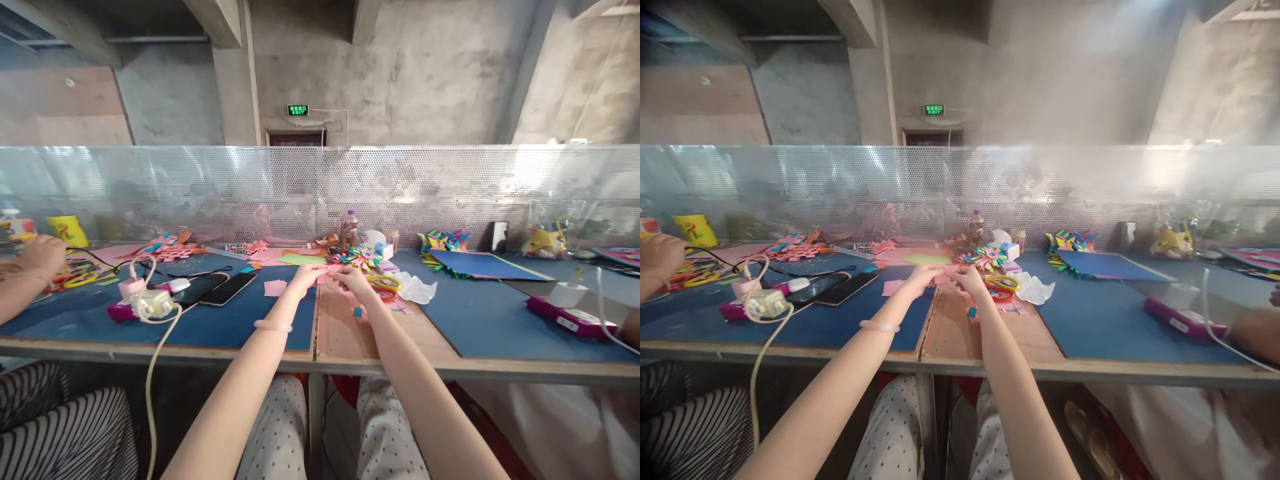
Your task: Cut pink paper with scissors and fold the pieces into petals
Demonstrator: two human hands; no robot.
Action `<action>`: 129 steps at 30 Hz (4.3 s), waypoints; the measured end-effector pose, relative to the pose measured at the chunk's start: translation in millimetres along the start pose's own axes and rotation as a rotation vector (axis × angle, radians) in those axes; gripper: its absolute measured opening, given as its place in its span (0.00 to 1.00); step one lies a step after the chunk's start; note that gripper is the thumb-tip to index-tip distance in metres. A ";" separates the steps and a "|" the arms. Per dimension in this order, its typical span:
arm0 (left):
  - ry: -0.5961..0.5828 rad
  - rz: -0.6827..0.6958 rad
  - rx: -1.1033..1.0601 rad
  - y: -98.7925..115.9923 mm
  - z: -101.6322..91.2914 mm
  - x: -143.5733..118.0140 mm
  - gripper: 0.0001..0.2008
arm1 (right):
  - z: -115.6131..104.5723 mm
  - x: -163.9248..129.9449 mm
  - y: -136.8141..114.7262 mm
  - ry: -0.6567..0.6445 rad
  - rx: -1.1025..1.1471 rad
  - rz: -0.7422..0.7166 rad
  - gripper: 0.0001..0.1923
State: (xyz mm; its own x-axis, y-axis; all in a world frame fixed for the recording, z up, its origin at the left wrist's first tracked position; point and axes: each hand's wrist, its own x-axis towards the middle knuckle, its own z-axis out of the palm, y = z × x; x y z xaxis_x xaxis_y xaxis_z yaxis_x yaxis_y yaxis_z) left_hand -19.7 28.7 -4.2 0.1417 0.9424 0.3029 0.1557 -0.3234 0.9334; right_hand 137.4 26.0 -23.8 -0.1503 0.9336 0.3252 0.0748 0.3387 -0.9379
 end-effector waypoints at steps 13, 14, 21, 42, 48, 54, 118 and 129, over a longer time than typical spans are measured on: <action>-0.004 -0.070 0.026 -5.1 -0.6 3.2 0.17 | -2.6 2.3 1.0 0.069 -0.048 -0.063 0.21; -0.001 -0.065 0.027 -5.3 -0.6 3.4 0.17 | -2.5 2.7 1.3 0.069 -0.042 -0.063 0.21; 0.001 -0.014 -0.004 -5.8 -0.5 3.9 0.18 | -3.0 3.5 3.6 0.064 0.013 -0.075 0.21; -0.029 0.003 -0.017 -1.9 1.4 -1.5 0.15 | -5.2 5.5 9.7 0.068 -0.037 -0.044 0.22; -0.025 -0.042 -0.065 -15.3 0.5 7.4 0.14 | -4.2 6.0 11.1 0.091 -0.038 -0.034 0.22; -0.028 -0.061 -0.057 -16.5 1.5 8.5 0.14 | -4.2 6.5 11.0 0.077 -0.028 -0.031 0.21; 0.015 0.001 0.000 -10.0 3.6 6.2 0.10 | -5.7 6.1 9.0 0.110 -0.005 -0.027 0.20; 0.035 0.045 0.057 -11.5 2.8 7.1 0.12 | -5.3 3.7 4.2 0.148 -0.009 -0.056 0.20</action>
State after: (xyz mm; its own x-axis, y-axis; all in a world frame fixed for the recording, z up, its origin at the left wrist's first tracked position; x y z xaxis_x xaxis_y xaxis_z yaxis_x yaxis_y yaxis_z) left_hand -17.7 38.9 -13.3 0.1156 0.9288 0.3521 0.2055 -0.3691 0.9064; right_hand 142.4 31.5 -25.9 -0.0076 0.9200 0.3919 0.0789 0.3913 -0.9169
